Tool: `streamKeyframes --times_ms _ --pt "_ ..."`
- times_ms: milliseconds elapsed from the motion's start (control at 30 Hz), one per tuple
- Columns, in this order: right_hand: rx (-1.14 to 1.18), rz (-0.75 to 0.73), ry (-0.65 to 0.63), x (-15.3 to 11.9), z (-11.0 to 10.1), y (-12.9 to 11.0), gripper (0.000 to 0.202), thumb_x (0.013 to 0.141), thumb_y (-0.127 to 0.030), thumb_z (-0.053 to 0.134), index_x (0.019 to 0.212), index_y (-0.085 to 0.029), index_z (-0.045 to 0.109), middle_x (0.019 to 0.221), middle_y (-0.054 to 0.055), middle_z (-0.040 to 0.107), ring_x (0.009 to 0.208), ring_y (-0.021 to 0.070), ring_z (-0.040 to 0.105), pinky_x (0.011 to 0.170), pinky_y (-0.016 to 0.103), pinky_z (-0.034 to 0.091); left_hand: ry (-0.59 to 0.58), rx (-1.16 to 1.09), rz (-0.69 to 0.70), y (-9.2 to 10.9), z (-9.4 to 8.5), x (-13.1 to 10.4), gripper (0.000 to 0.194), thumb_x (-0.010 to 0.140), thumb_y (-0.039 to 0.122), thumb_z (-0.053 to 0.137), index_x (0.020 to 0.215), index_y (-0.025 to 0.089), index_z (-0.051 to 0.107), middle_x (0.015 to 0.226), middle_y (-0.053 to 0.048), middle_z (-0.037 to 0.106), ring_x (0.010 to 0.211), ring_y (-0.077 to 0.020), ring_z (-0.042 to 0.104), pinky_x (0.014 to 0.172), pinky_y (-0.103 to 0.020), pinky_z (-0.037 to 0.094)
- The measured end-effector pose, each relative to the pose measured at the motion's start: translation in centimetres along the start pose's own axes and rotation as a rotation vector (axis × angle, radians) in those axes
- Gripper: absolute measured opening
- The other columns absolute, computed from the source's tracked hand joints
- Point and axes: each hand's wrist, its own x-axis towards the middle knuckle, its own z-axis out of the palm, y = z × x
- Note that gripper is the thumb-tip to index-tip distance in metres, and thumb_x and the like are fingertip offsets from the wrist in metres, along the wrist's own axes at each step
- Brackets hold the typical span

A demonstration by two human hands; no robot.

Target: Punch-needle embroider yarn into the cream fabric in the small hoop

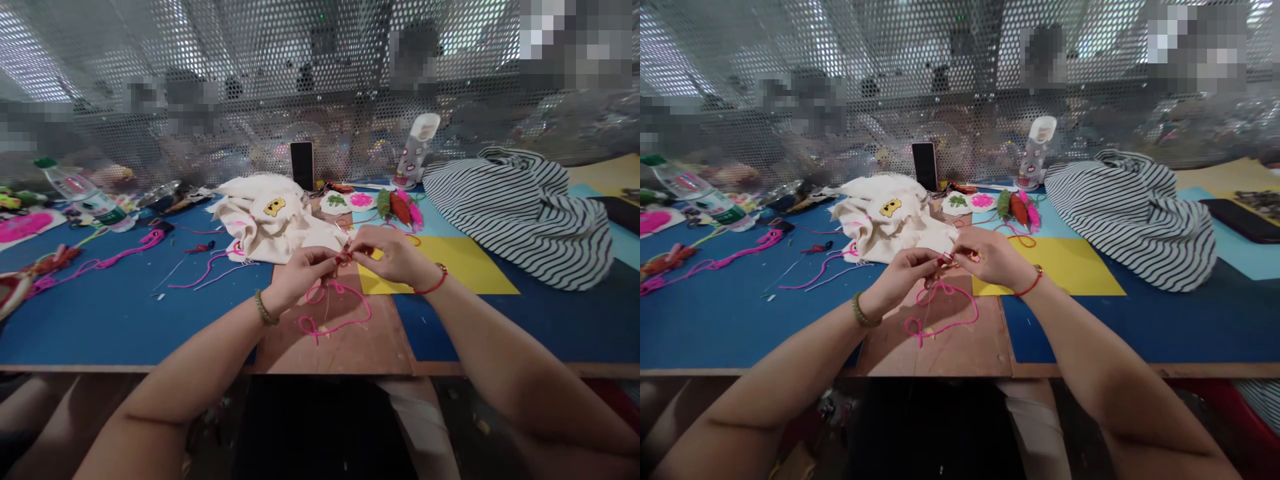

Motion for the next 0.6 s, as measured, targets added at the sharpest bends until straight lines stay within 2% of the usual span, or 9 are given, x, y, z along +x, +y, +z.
streamKeyframes --times_ms 100,200,300,400,500,600 --pt "-0.089 -0.079 -0.034 0.0 -0.1 -0.4 0.015 0.091 -0.019 0.054 0.081 -0.019 0.065 0.080 0.006 0.068 0.077 0.0176 0.060 0.068 0.031 0.046 -0.008 0.044 -0.035 0.0 0.0 0.0 0.016 0.083 0.025 0.065 0.076 0.011 0.066 0.057 0.000 0.058 0.045 -0.0053 0.048 0.045 -0.019 0.036" --pt "-0.142 -0.082 -0.049 0.0 -0.1 -0.6 0.015 0.090 -0.019 0.054 0.081 -0.020 0.066 0.081 0.007 0.068 0.079 0.0186 0.061 0.069 0.032 0.046 -0.073 0.110 -0.087 0.1 0.1 -0.1 0.014 0.084 0.023 0.064 0.077 0.011 0.066 0.051 0.002 0.055 0.042 -0.0051 0.047 0.041 -0.017 0.031" --pt "-0.035 0.006 -0.018 0.0 0.1 -0.3 0.013 0.087 -0.017 0.057 0.078 -0.019 0.065 0.076 0.005 0.068 0.072 0.0161 0.060 0.066 0.029 0.045 -0.105 0.103 -0.073 0.1 0.3 -0.2 0.011 0.082 0.022 0.065 0.079 0.011 0.068 0.052 0.002 0.056 0.045 -0.0053 0.048 0.043 -0.017 0.034" --pt "0.109 0.110 0.031 0.1 0.3 -0.1 0.012 0.084 -0.015 0.058 0.074 -0.018 0.064 0.069 0.002 0.064 0.062 0.0125 0.055 0.060 0.026 0.044 -0.052 0.050 -0.027 0.0 0.5 -0.1 0.015 0.080 0.026 0.068 0.079 0.011 0.068 0.056 0.001 0.059 0.047 -0.0060 0.049 0.047 -0.019 0.038" --pt "0.226 0.199 0.062 0.2 0.7 -0.1 0.012 0.083 -0.017 0.057 0.073 -0.017 0.064 0.067 0.002 0.064 0.062 0.0122 0.056 0.060 0.025 0.044 -0.024 -0.009 0.012 -0.1 0.6 -0.1 0.020 0.078 0.030 0.071 0.077 0.011 0.067 0.058 0.000 0.059 0.049 -0.0064 0.050 0.049 -0.020 0.040" --pt "0.304 0.267 0.041 0.3 1.0 -0.3 0.012 0.083 -0.019 0.057 0.074 -0.017 0.064 0.068 0.002 0.065 0.064 0.0126 0.058 0.059 0.025 0.045 -0.025 -0.062 0.051 -0.1 0.7 -0.1 0.023 0.076 0.034 0.074 0.076 0.012 0.066 0.058 0.001 0.059 0.050 -0.0062 0.050 0.050 -0.020 0.040"
